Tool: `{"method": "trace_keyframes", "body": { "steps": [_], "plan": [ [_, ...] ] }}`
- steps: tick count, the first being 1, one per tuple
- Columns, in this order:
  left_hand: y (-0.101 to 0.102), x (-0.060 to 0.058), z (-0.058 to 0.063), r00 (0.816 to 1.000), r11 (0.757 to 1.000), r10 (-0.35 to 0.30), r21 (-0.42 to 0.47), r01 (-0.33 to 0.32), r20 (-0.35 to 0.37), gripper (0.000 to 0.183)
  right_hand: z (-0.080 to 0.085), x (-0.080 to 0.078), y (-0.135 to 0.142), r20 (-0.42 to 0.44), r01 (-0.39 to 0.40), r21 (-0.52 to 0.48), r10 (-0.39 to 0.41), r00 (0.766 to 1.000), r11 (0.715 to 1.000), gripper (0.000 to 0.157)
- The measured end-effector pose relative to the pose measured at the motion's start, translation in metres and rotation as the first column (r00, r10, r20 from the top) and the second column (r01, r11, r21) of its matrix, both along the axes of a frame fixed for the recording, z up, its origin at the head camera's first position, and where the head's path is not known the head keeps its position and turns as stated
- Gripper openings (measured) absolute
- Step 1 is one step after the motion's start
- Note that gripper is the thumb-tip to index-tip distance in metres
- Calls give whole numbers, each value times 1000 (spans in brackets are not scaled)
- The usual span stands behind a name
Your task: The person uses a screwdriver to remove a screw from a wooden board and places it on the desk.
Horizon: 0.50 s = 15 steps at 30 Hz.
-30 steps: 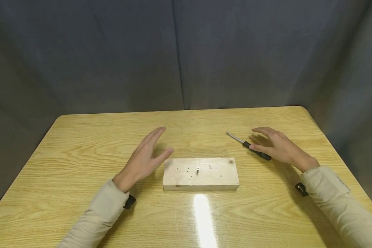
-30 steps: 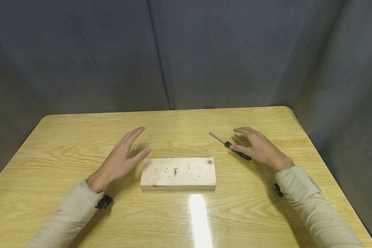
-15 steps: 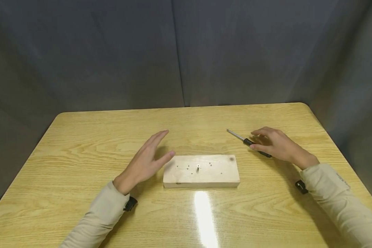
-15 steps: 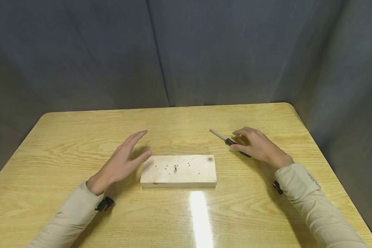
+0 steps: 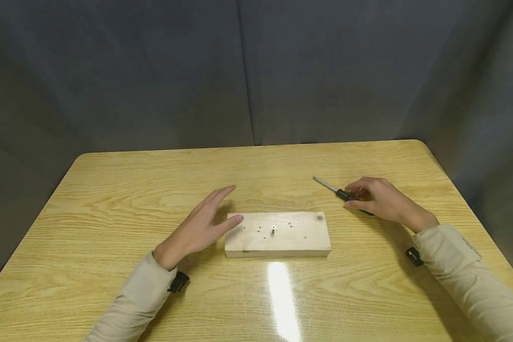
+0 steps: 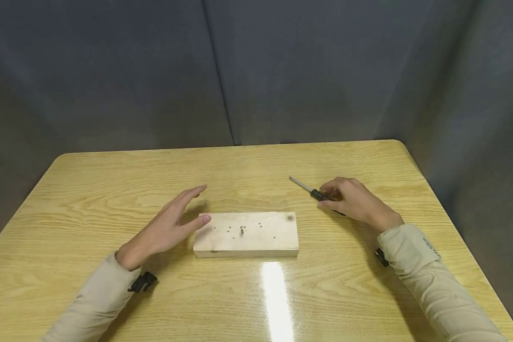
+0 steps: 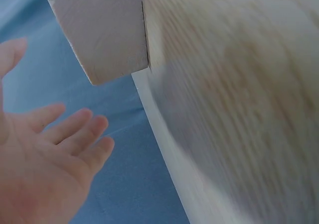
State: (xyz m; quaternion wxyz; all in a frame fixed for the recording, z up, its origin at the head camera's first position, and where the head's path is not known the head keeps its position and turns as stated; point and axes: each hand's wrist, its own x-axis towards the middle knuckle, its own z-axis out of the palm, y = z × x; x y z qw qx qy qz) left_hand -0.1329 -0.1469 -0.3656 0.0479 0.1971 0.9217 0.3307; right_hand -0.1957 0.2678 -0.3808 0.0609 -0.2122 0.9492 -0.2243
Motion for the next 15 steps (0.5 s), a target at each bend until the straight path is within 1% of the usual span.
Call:
{"method": "trace_keyframes", "body": {
  "steps": [6,12,15],
  "plan": [
    [-2,4,-1,999,1000,-27,2,27,29,73,0,0,0,16,-4,13,3,1000,1000,40],
    [-3,7,-1,993,998,-67,8,67,92,75,-1,0,1,30,-6,12,6,1000,1000,35],
    [-3,8,-2,991,997,-75,15,74,114,75,-1,0,1,36,3,16,-3,999,1000,34]
  ]
}}
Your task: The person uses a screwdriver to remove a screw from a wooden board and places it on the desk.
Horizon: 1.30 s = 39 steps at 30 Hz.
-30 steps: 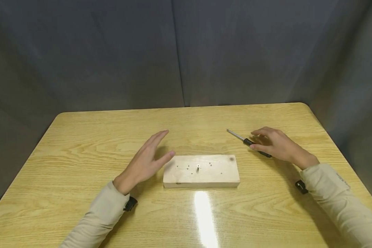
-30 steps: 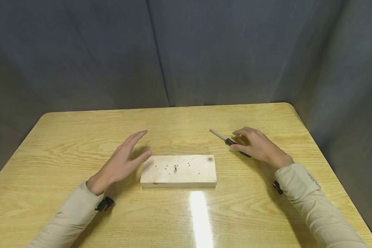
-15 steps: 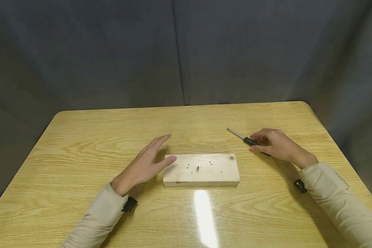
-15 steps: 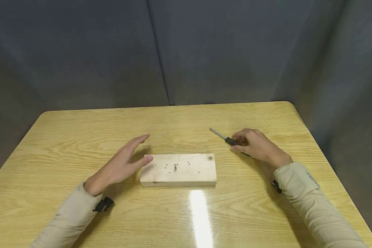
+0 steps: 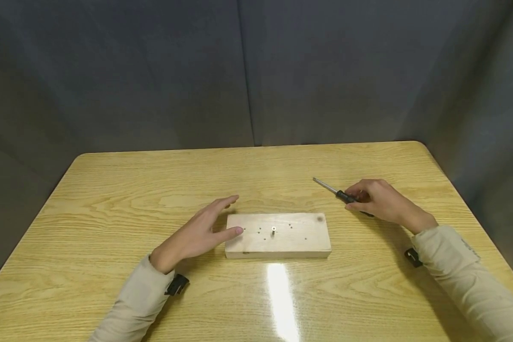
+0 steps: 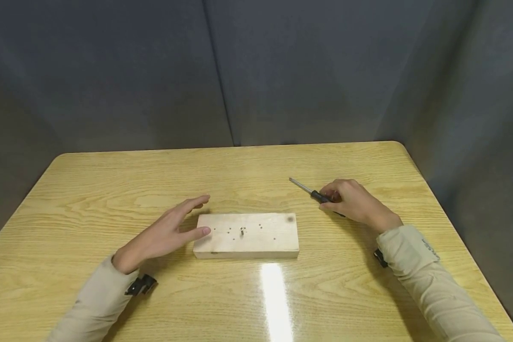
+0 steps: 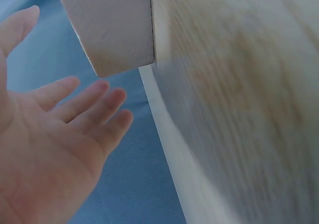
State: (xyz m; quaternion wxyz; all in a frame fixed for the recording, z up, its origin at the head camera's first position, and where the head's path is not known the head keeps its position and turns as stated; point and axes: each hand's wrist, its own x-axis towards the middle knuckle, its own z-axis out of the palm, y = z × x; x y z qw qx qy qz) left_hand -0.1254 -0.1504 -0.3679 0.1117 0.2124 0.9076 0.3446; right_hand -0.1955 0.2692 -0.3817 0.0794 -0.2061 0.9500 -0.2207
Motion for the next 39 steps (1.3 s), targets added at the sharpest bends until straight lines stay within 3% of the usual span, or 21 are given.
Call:
{"method": "trace_keyframes", "body": {
  "steps": [22,39],
  "plan": [
    [-5,5,-8,992,999,-45,15,44,116,84,-2,0,1,47,17,-10,-17,999,1000,24],
    [-8,1,-13,985,996,-65,70,54,162,91,2,4,0,-110,2,11,-1,994,1000,20]
  ]
}}
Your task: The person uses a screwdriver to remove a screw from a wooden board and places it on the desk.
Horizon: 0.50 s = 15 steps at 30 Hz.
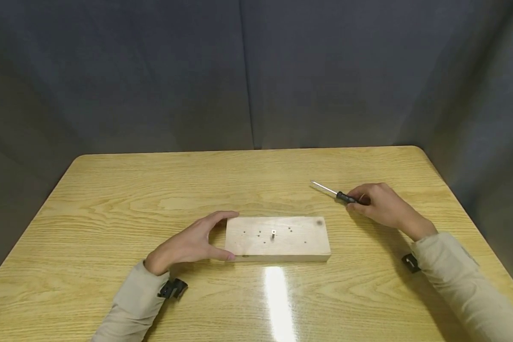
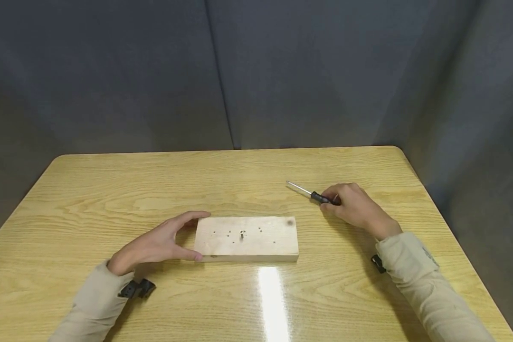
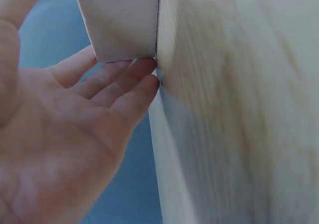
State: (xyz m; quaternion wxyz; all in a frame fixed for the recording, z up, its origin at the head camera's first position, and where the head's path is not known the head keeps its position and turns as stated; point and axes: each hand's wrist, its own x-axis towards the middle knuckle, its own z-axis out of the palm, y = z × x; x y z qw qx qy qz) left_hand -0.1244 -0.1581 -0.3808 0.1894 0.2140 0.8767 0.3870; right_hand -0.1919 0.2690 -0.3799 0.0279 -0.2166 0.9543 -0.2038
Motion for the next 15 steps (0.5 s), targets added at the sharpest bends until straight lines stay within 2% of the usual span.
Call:
{"method": "trace_keyframes", "body": {
  "steps": [6,15],
  "plan": [
    [-3,-3,-4,999,999,-9,49,7,41,92,7,4,-4,-81,-6,-26,3,997,1000,19],
    [-3,-5,-6,997,998,-7,61,2,79,91,20,12,-9,-97,1,-60,-7,995,998,19]
  ]
}}
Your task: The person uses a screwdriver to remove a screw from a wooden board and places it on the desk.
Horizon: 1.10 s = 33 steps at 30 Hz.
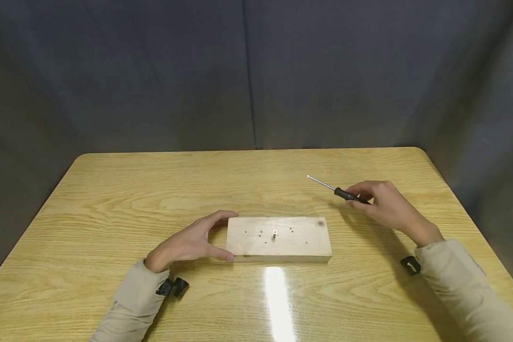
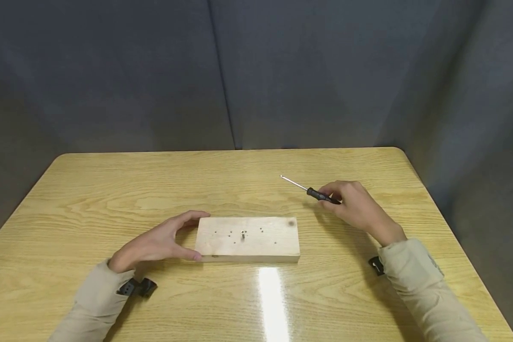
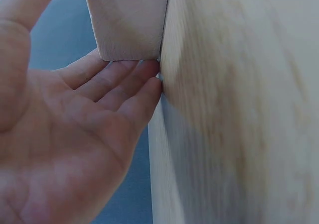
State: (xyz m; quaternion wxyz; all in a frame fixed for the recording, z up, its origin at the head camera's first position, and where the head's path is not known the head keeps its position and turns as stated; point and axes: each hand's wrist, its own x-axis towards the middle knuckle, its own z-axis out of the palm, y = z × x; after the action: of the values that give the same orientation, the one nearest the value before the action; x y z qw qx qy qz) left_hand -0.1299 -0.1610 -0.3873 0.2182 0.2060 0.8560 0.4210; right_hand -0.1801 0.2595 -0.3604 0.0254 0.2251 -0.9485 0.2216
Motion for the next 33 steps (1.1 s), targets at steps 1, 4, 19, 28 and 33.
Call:
{"method": "trace_keyframes", "body": {
  "steps": [1,4,19,28,33],
  "plan": [
    [0,0,0,1000,1000,0,-2,0,-3,91,1,0,0,0,6,-2,-6,1000,1000,19],
    [0,-1,0,1000,1000,-1,-6,1,-9,91,3,2,-1,-2,17,-5,-17,1000,1000,20],
    [-1,-2,1,1000,1000,0,-18,0,-5,90,11,10,-7,-129,64,-160,-85,988,985,16],
    [0,-2,1,1000,1000,11,-13,-11,-17,89,21,14,-14,-223,27,-199,-73,972,980,17],
    [0,-1,2,1000,999,23,-27,-23,-18,89,23,16,-17,-232,16,-206,-65,970,978,19]
  ]
}}
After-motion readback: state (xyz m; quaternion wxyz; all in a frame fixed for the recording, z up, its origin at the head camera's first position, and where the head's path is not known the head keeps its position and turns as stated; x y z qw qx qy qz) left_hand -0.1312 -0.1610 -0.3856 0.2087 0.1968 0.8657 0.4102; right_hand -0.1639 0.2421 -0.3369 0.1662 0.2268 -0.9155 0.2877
